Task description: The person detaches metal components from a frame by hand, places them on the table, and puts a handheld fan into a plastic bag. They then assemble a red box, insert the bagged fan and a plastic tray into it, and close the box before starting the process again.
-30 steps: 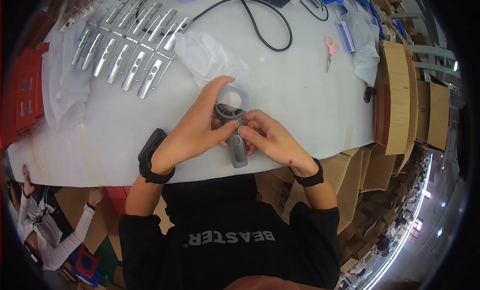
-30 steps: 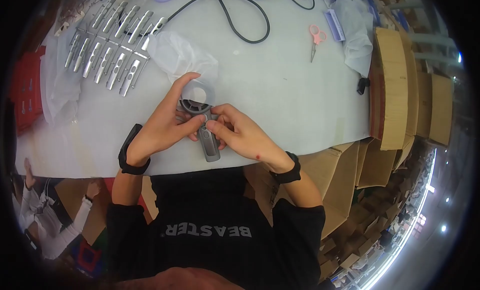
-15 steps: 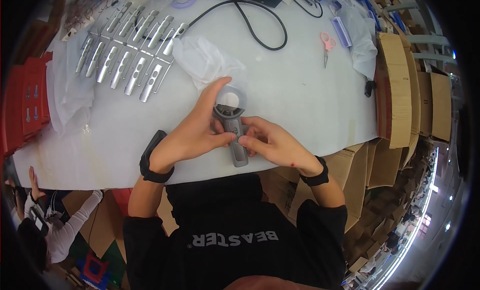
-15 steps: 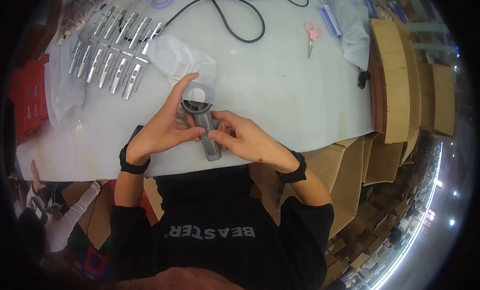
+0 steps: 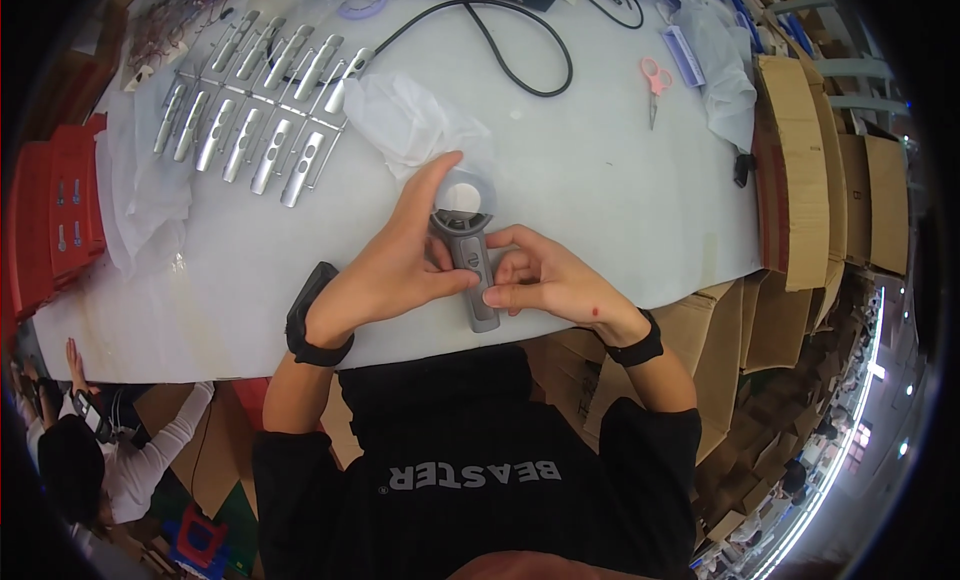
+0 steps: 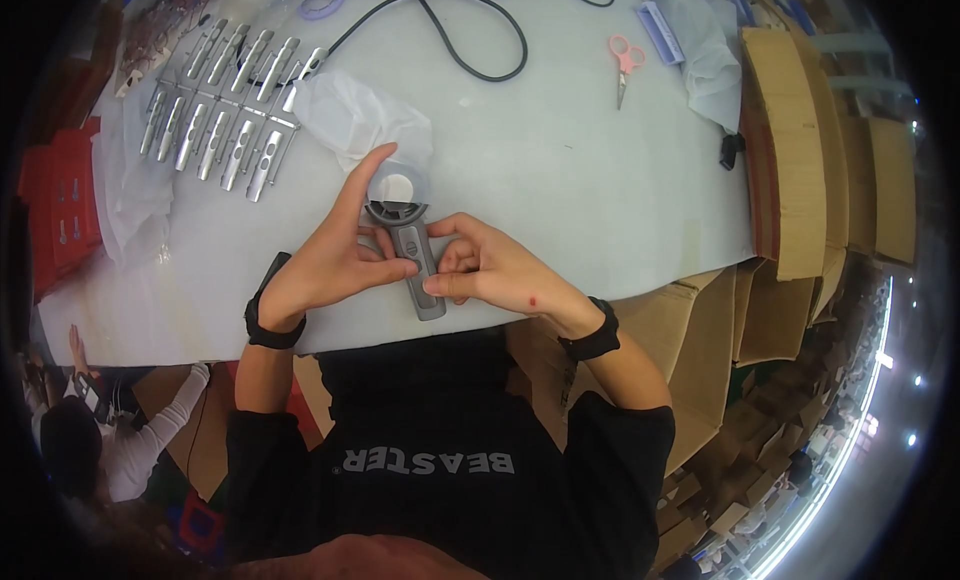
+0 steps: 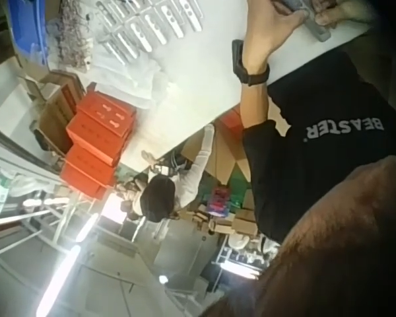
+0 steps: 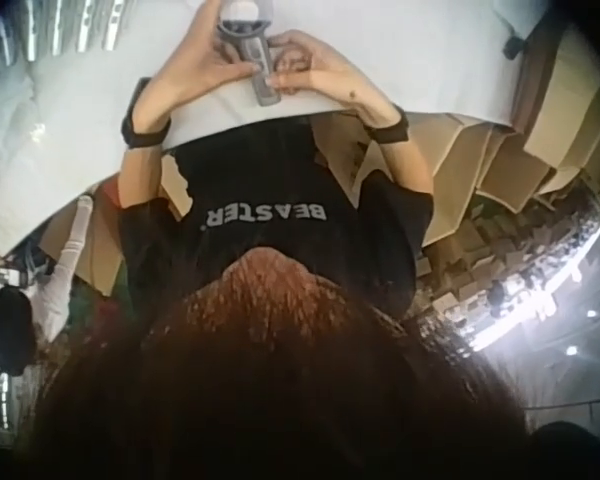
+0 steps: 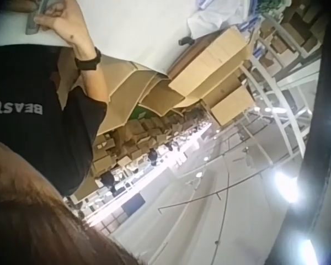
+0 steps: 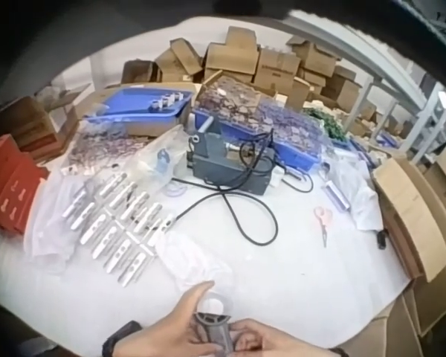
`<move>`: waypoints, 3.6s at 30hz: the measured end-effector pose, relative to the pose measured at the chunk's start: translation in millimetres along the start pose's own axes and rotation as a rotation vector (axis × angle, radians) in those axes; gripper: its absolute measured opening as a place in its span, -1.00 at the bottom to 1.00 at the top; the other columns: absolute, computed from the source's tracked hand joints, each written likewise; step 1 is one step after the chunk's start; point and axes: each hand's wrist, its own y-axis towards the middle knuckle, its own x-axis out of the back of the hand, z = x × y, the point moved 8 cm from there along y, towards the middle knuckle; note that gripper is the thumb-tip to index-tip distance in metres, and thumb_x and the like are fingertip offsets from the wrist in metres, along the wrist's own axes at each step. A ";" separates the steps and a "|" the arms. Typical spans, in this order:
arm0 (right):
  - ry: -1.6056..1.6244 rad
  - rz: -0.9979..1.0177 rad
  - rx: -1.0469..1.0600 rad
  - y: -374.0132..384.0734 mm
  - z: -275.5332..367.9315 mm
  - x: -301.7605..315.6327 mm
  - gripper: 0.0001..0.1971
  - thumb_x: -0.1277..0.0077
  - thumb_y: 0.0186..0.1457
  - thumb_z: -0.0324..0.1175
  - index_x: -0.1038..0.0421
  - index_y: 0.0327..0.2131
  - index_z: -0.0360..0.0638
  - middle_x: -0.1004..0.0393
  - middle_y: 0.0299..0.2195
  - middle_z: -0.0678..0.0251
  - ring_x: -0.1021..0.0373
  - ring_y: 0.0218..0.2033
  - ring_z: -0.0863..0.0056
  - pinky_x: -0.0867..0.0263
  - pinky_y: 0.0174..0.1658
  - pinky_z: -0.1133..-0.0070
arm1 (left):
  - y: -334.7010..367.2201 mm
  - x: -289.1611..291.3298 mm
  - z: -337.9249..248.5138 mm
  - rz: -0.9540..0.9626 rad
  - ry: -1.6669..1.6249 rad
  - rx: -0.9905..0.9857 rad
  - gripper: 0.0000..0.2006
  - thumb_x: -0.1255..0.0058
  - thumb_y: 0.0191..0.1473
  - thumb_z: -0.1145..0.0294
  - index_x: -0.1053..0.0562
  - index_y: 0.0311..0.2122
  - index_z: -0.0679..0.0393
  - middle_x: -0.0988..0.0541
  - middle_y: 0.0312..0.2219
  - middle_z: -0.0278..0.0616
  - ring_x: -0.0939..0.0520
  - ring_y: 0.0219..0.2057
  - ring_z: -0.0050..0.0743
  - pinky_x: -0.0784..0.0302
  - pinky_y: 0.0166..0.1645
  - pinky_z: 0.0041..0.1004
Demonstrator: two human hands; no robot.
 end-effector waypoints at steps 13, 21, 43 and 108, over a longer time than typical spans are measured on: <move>-0.065 0.006 0.194 -2.6 -7.7 -2.7 -0.29 -0.13 0.20 -0.37 -0.01 0.31 -0.38 -0.35 -0.42 0.38 -0.34 -0.39 0.62 -0.31 -0.31 0.66 | 0.8 1.8 -4.0 -0.001 -0.011 -0.051 0.08 -0.30 -0.14 0.65 0.13 0.40 0.04 -0.01 0.32 0.01 -0.51 -0.36 -0.49 -0.56 -0.26 -0.52; -0.190 -0.110 0.167 -14.6 -0.7 -8.1 -0.25 -0.13 0.21 -0.27 0.02 0.31 -0.42 -0.33 -0.45 0.37 -0.28 -0.43 0.64 -0.27 -0.33 0.65 | 2.4 -2.0 -1.6 0.012 -0.036 0.002 0.08 -0.31 -0.16 0.67 0.12 0.40 0.06 -0.02 0.32 0.06 -0.53 -0.36 -0.49 -0.57 -0.27 -0.51; -0.880 -0.793 0.703 -38.8 24.8 -28.1 -0.57 -0.16 0.11 -0.41 -0.43 0.09 -0.04 -0.39 -0.46 0.28 -0.39 -0.52 0.42 -0.34 -0.46 0.53 | -8.2 13.2 -4.3 -0.407 0.065 -0.117 -0.40 -0.12 0.13 0.56 -0.25 0.27 0.09 -0.52 -0.21 -0.21 -0.48 -0.59 -0.72 -0.43 -0.50 -0.66; -1.594 -0.604 0.758 94.2 125.3 -122.9 -0.42 -0.03 0.13 -0.20 -0.25 0.19 -0.23 -0.37 0.02 -0.25 -0.38 -0.02 -0.10 -0.28 0.04 0.17 | -228.9 324.6 41.5 -1.383 0.582 0.010 -0.53 -0.19 0.03 0.27 -0.45 -0.04 0.43 -0.63 -0.17 0.06 -0.63 -0.14 -0.22 -0.49 -0.04 -0.30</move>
